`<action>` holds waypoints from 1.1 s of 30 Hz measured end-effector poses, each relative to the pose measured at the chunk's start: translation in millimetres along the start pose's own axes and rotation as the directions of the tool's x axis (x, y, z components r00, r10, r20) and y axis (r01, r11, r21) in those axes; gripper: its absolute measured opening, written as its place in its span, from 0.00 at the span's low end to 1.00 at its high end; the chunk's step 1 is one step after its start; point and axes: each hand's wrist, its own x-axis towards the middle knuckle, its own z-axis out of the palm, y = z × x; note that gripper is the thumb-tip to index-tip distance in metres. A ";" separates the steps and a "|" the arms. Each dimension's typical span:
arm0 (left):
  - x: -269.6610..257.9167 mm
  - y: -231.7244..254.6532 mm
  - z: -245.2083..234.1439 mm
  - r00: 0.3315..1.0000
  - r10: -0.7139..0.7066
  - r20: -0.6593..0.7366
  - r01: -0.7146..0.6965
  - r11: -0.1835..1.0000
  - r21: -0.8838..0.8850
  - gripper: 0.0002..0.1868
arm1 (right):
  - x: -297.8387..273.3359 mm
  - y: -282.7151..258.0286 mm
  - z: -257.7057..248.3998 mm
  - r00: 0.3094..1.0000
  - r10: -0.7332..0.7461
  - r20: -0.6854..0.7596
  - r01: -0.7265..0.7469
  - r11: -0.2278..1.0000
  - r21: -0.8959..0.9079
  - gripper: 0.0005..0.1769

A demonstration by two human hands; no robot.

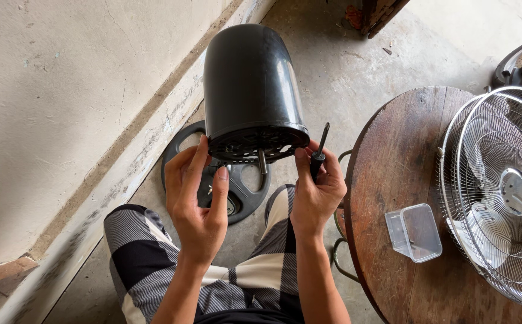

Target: The person uses a screwdriver to remove screws from the rear housing of an electric fan. They place the screws into a small plastic container, then detach the rear grille and the motor cover, exposing the fan motor.

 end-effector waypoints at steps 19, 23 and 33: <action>-1.3 4.2 -0.4 1.000 -0.019 -0.012 0.018 0.998 -0.056 0.21 | -2.8 2.9 -6.9 1.000 0.017 0.020 -0.018 0.999 0.041 0.12; -0.5 5.8 -1.7 1.000 -0.021 -0.011 0.021 0.999 -0.037 0.21 | -3.2 3.6 -8.4 0.999 0.015 0.028 -0.017 0.998 0.053 0.12; 0.6 4.9 -2.8 1.000 -0.025 -0.019 0.024 0.999 -0.025 0.19 | -4.3 6.5 -12.1 0.999 0.016 0.045 -0.021 0.994 0.106 0.12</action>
